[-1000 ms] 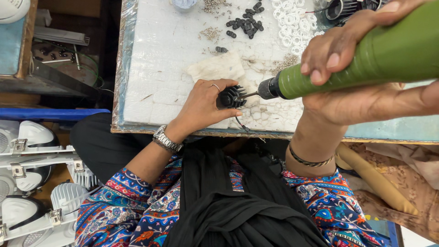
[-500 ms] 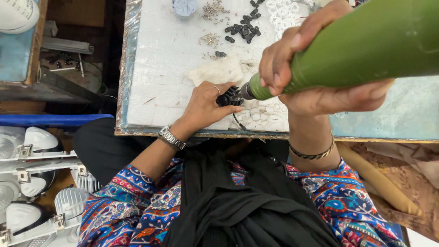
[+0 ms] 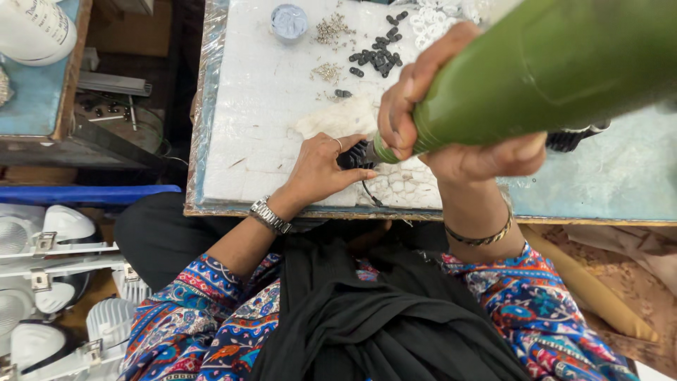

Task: The person assembles components for LED lights by hand and using an electric screwdriver.

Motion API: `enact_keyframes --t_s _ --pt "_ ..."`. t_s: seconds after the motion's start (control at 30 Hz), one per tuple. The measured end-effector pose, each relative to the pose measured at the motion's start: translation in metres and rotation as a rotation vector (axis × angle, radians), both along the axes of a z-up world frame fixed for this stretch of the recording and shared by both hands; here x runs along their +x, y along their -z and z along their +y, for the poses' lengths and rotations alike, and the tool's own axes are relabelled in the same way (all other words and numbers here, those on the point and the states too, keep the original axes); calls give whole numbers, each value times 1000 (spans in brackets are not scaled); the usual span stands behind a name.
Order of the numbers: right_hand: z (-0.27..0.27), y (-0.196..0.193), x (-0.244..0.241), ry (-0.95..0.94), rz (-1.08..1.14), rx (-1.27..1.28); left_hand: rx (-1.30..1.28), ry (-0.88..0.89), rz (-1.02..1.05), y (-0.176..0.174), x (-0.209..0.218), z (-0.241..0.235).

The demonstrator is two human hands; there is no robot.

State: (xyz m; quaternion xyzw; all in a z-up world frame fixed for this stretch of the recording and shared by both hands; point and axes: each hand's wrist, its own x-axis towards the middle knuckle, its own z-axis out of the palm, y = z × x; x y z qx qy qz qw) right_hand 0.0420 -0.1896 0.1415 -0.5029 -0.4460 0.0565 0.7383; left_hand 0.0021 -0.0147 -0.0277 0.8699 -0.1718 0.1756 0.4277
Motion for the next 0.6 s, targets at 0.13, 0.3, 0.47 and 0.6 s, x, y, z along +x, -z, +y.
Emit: enact_keyframes --t_s 0.13,0.3,0.47,0.6 --pt "-13 9 14 63 -75 126 -9 -23 88 -6 -4 -1" --pt "-37 12 23 42 -3 200 -148 33 50 -11 -10 -2" --pt "-30 22 32 58 102 283 -107 78 -203 -9 -12 -3" --pt "-27 11 33 119 100 197 -177 148 -84 -13 -8 -3"
